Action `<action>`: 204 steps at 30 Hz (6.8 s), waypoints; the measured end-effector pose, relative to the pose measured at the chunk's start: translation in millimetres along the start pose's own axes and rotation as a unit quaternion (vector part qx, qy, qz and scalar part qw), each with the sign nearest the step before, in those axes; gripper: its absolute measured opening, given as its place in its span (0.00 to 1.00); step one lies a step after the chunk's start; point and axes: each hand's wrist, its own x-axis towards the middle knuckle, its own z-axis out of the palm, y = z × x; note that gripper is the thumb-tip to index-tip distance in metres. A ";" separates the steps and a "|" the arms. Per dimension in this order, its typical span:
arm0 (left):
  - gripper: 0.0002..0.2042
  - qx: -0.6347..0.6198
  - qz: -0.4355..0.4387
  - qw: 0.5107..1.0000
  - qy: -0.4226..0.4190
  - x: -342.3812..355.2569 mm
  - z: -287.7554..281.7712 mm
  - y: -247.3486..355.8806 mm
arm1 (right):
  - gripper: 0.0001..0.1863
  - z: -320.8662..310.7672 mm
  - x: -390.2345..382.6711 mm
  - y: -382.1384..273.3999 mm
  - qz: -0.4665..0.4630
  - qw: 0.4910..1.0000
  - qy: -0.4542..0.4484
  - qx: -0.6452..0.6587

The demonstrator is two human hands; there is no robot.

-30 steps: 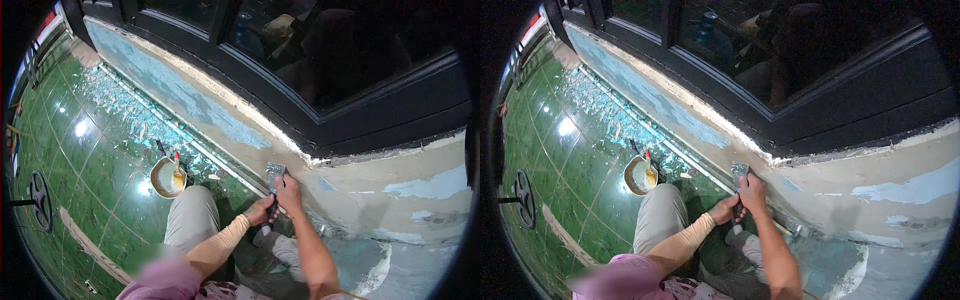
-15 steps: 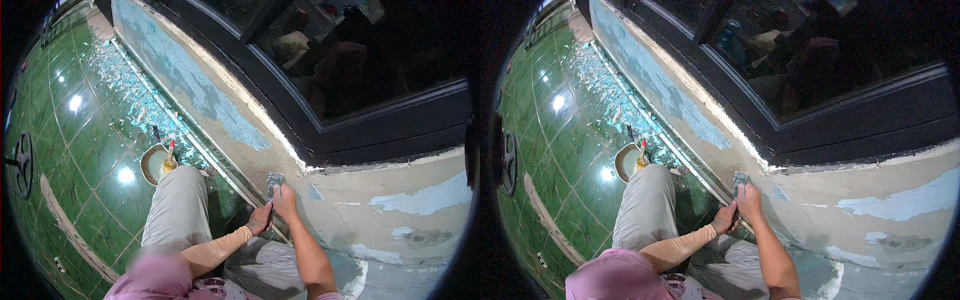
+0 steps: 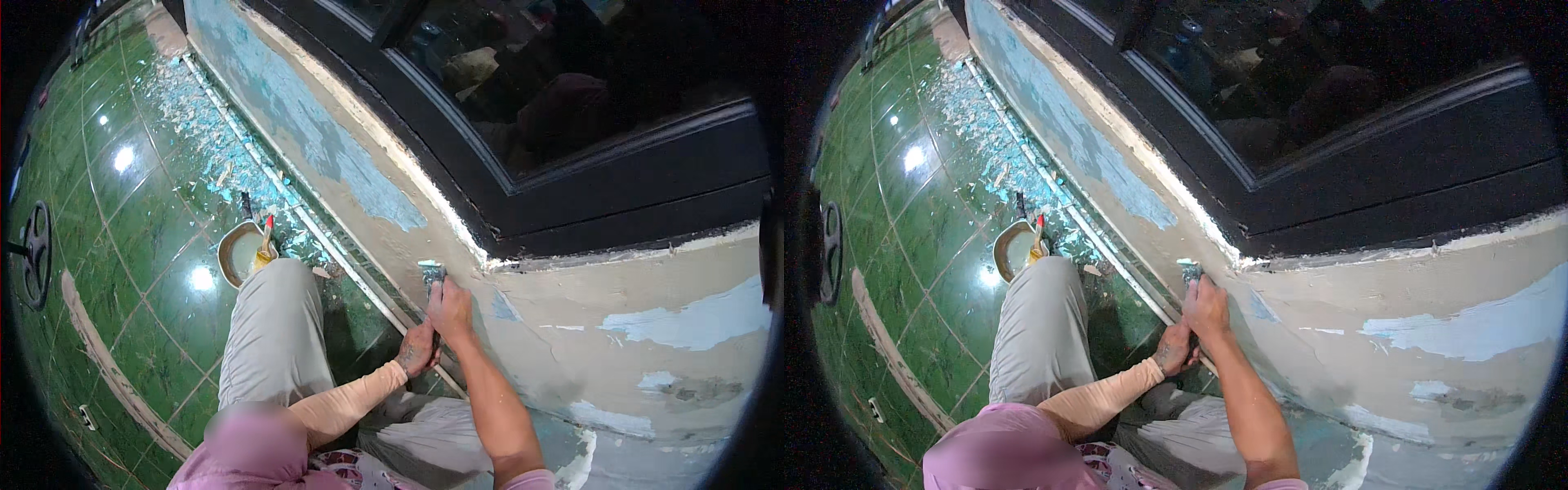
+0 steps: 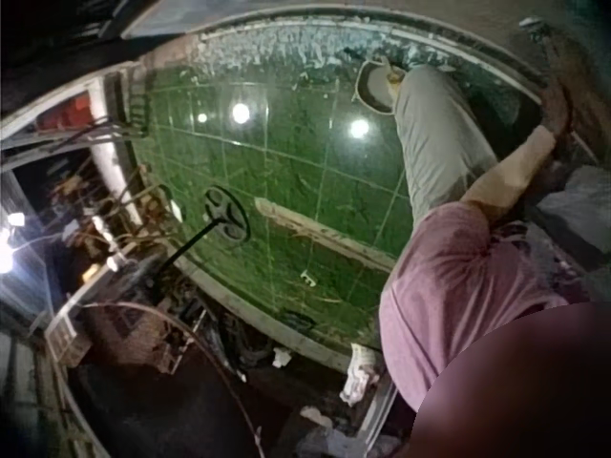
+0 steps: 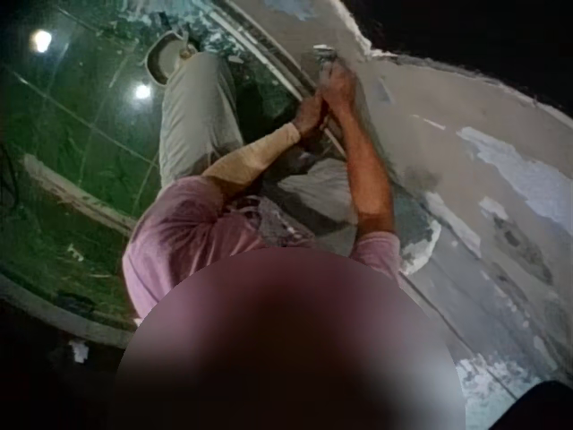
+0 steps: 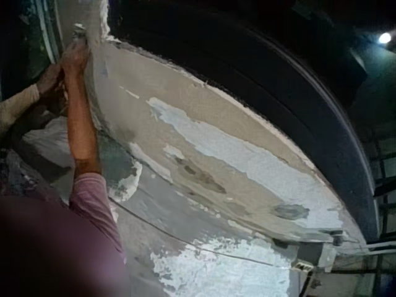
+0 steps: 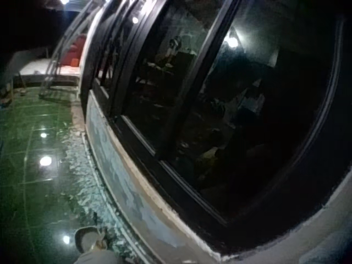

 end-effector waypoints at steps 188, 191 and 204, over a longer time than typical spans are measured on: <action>0.18 0.543 0.361 0.742 0.152 7.1 -76.5 116.8 | 0.19 36.4 22.2 -61.6 0.164 0.933 0.173 0.271; 0.20 0.534 0.290 0.785 0.120 -7.7 -68.6 126.8 | 0.18 37.9 20.6 -66.1 0.154 0.929 0.180 0.284; 0.19 0.534 0.296 0.775 0.164 -0.7 -71.7 113.5 | 0.16 44.5 20.6 -70.3 0.152 0.926 0.208 0.277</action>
